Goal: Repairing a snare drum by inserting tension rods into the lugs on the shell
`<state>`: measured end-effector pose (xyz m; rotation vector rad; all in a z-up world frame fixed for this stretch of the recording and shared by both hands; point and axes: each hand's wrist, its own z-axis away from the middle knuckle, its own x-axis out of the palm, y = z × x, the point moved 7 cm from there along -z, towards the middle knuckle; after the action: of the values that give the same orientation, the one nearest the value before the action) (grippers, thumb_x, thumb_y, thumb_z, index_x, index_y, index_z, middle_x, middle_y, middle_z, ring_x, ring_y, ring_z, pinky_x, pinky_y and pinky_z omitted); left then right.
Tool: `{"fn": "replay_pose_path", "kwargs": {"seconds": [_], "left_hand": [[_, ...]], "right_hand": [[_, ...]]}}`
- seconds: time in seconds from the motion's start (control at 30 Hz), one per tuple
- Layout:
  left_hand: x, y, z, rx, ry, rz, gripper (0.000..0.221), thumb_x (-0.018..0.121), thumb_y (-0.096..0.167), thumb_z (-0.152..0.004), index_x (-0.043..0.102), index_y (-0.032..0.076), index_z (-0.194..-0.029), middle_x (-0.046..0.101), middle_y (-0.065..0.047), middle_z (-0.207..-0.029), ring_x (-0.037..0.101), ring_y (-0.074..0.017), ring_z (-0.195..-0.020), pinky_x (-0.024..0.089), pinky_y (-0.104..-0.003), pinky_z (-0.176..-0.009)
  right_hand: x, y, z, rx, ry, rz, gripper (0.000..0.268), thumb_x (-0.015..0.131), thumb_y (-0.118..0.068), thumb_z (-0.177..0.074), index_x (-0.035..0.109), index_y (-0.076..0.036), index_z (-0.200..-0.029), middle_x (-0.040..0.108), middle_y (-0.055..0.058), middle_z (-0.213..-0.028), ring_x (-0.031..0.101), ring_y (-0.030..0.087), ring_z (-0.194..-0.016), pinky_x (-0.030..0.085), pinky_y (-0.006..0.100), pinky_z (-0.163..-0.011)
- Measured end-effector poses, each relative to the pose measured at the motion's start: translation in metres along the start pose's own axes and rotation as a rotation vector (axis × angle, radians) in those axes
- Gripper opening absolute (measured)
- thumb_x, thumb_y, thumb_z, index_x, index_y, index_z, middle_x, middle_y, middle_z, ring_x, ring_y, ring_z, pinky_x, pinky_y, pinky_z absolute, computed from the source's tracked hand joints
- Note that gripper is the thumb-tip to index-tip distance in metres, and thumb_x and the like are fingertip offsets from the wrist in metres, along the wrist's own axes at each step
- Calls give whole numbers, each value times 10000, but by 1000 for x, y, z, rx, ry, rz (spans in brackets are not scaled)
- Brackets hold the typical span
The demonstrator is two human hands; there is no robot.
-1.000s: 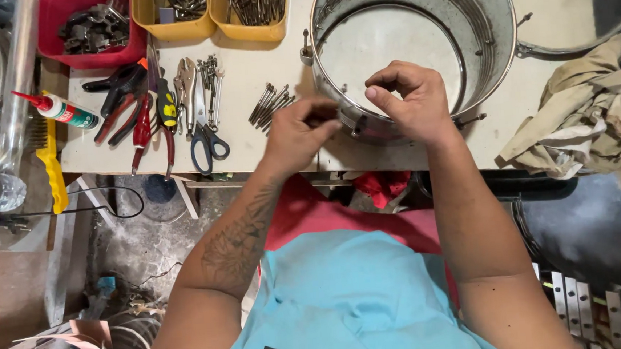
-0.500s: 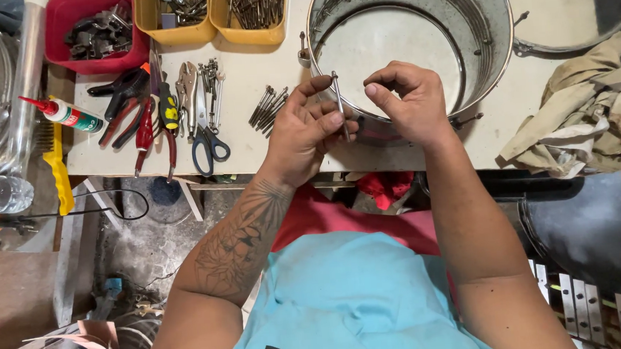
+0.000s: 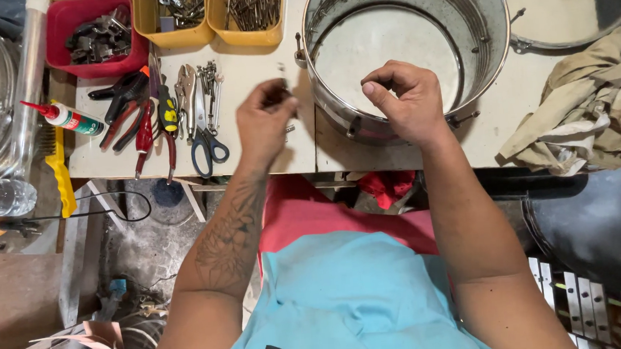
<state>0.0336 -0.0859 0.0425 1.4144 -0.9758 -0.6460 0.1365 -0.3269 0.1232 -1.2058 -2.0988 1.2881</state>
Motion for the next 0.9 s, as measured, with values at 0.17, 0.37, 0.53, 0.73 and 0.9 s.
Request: {"fn": "replay_pose_path", "kwargs": {"seconds": [0.17,0.37,0.53,0.73,0.9], "left_hand": [[-86,-63,-49,-14,99,-1220,267,730,292,-872,759,234,-1131,771,-16,-948,742,-286,-963,589,-462,-890],[-121,-116,-68,-139,-54,-1487,272,555,247,-907,764,246,-1081,750,-66,-929,745,-324,-960,602,-479,-847],[-109,-98,-64,-200,-70,-1450,309,517,188,-913,755,205,-1110,754,-118,-958,740,-369,-994,597,-504,-876],[-100,-89,-59,-201,-97,-1402,316,525,144,-907,744,152,-1134,755,-170,-990,727,-420,-1033,583,-534,-921],[-100,-93,-57,-205,-106,-1395,319,520,139,-908,742,158,-1136,755,-173,-987,729,-427,-1028,585,-539,-921]], "right_hand": [[1,4,-2,-11,-13,-8,63,752,8,-997,754,60,-961,580,134,-710,554,154,-660,481,296,-641],[-1,7,-1,-7,-17,-4,59,742,21,-1002,753,54,-955,577,131,-699,549,154,-653,486,302,-645],[-1,9,-1,0,-13,-3,66,748,11,-1000,751,57,-952,583,134,-698,561,159,-654,491,299,-650],[-1,10,-1,21,-16,-10,68,742,8,-1005,748,59,-959,587,149,-710,591,171,-662,504,303,-661],[-1,14,0,29,-13,-24,60,738,17,-1002,745,60,-961,589,154,-723,616,179,-671,512,305,-669]]}}
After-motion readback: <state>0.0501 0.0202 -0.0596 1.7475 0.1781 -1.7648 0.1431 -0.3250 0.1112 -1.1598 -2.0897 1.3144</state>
